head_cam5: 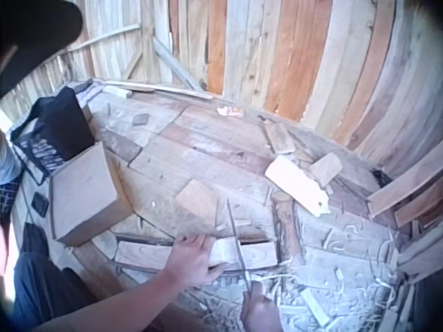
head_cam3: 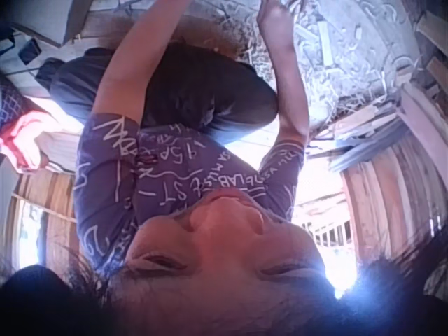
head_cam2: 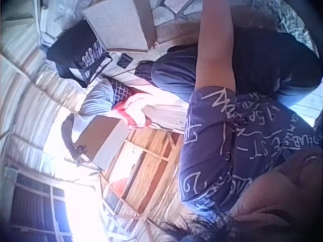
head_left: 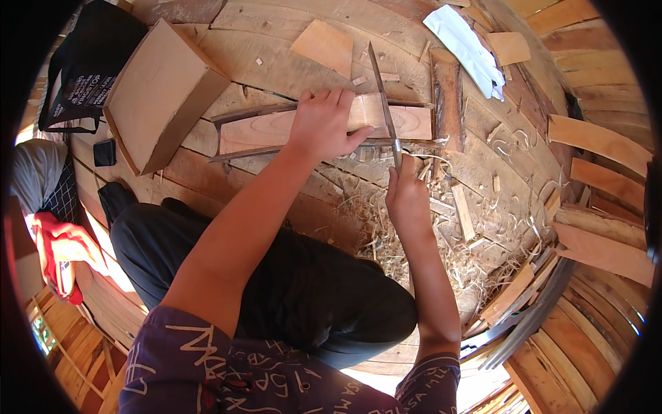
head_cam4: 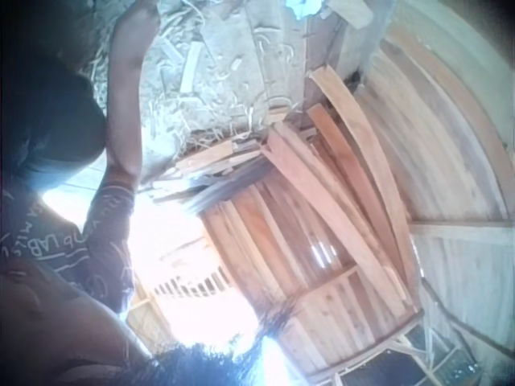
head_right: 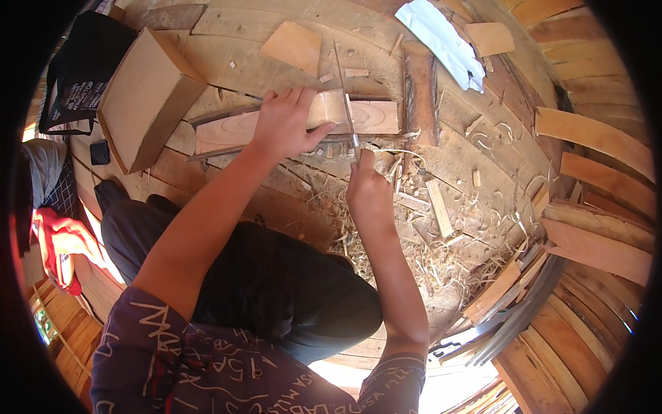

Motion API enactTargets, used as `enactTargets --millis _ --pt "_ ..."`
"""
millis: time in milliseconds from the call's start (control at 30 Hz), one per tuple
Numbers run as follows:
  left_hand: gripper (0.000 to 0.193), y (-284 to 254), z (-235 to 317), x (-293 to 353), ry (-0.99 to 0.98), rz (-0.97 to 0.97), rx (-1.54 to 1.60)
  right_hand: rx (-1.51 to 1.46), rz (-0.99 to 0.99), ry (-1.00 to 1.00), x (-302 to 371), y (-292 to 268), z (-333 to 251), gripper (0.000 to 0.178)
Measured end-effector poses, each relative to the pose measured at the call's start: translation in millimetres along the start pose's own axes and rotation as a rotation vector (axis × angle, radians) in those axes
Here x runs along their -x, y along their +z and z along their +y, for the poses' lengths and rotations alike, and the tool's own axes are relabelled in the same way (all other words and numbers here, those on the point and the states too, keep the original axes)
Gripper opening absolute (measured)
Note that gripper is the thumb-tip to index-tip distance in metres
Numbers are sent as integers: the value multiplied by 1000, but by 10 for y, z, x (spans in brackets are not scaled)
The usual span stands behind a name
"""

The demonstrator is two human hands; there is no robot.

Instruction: The person saws a small rectangular block of wood with a handsaw while holding it against a larger wooden support.

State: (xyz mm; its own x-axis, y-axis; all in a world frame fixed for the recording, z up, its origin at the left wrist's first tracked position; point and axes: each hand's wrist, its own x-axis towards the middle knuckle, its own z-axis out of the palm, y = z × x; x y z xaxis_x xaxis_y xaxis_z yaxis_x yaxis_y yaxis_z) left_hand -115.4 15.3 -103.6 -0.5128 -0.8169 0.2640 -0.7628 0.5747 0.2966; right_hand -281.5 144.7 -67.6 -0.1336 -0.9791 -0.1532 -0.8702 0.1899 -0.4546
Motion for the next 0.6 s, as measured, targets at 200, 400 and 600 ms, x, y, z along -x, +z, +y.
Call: enactTargets --millis 200,400,600 --pt "54 45 -15 -93 -115 -38 -20 25 15 18 211 38 141 20" --pt "53 66 -33 -82 -79 16 17 -4 -45 105 857 -314 245 20" --pt "52 -3 -39 -66 -54 -46 -8 39 -57 12 548 -274 161 23"
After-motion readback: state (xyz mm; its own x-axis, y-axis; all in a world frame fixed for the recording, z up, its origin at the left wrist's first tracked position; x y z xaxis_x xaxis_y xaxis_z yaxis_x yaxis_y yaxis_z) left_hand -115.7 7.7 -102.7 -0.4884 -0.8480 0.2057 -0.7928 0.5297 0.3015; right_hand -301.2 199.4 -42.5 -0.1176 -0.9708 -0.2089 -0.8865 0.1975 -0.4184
